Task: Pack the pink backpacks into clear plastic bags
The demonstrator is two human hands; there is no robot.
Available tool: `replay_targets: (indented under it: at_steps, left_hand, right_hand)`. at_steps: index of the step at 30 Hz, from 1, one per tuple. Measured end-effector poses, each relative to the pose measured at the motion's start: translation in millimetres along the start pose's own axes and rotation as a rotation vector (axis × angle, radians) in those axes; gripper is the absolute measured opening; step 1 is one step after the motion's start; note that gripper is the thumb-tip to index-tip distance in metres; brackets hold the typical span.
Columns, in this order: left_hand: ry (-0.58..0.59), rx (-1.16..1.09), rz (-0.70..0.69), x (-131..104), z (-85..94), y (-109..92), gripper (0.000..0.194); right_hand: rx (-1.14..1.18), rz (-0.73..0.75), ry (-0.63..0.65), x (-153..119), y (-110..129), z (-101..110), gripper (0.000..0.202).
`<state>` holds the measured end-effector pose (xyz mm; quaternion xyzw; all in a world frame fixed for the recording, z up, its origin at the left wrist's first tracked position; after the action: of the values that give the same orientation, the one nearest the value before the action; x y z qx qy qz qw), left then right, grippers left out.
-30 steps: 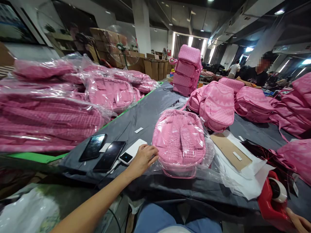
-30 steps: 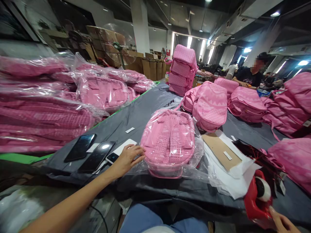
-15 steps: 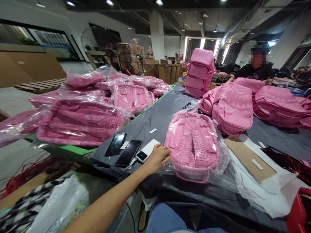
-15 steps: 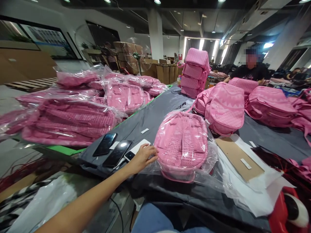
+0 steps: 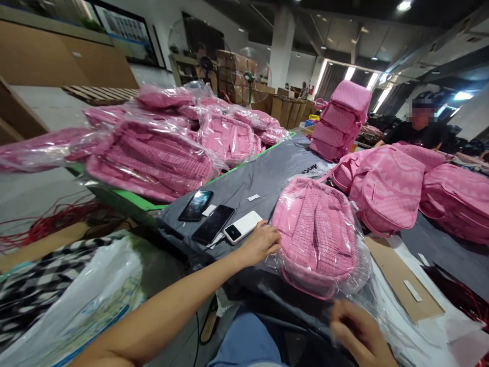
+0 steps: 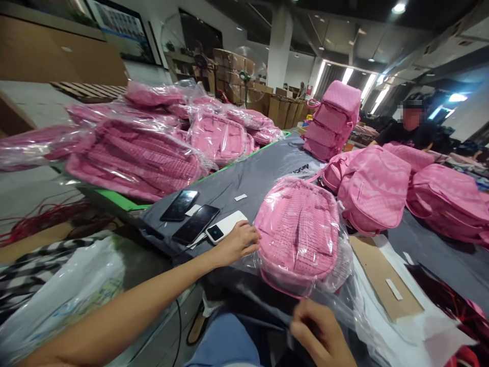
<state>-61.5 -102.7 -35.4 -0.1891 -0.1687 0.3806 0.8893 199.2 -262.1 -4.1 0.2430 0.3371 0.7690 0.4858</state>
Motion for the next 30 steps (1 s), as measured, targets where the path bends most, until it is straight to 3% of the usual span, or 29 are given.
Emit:
replay_targets:
  at_steps: [2,5,8,11,14,16,20,22,25,30]
  left_hand:
    - [-0.006,0.02,0.007,0,0.1,-2,0.009]
    - [-0.02,0.063,0.026,1,-0.3,-4,0.007]
    - [-0.009,0.087,0.048,2,-1.4,-4,0.007]
    - [-0.005,0.076,0.038,1,-3.7,-2,0.01]
    - [-0.034,0.066,0.003,0,-7.2,1,0.009]
    - [-0.068,0.061,-0.02,-1,-8.8,2,0.008]
    - [-0.083,0.04,-0.031,-3,-9.2,3,0.01]
    - [-0.075,0.023,-0.021,-3,-9.1,4,0.008]
    - [-0.059,0.015,0.0,-3,-11.6,4,0.008]
    - [0.005,-0.003,0.039,0,-13.6,3,0.008]
  right_hand:
    - [-0.16,0.107,0.213,55,20,-5,0.038]
    - [-0.525,0.159,0.362,121,36,-10,0.02]
    - [-0.849,-0.009,0.431,160,34,-14,0.014]
    - [-0.908,-0.168,0.402,182,22,-10,0.014]
    - [-0.63,-0.298,0.38,194,3,5,0.036]
    - [-0.441,-0.341,0.38,194,-5,17,0.031]
    - [-0.627,-0.301,0.074,176,7,33,0.018]
    - [-0.679,-0.252,0.061,163,19,20,0.015]
    - [-0.738,-0.256,0.224,155,25,-15,0.022]
    - [-0.861,-0.282,0.346,175,11,-46,0.041]
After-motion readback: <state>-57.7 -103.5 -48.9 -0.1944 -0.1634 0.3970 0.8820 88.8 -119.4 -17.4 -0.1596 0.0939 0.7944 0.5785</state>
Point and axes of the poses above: each hand's wrist, its own x-axis towards the middle knuckle, its own z-axis out of the back of the hand, y = z × x, the point moved 3 cm from there along x, towards the middle knuckle, and after that the axes turned 6 degrees about y, right-handed, at the moved point
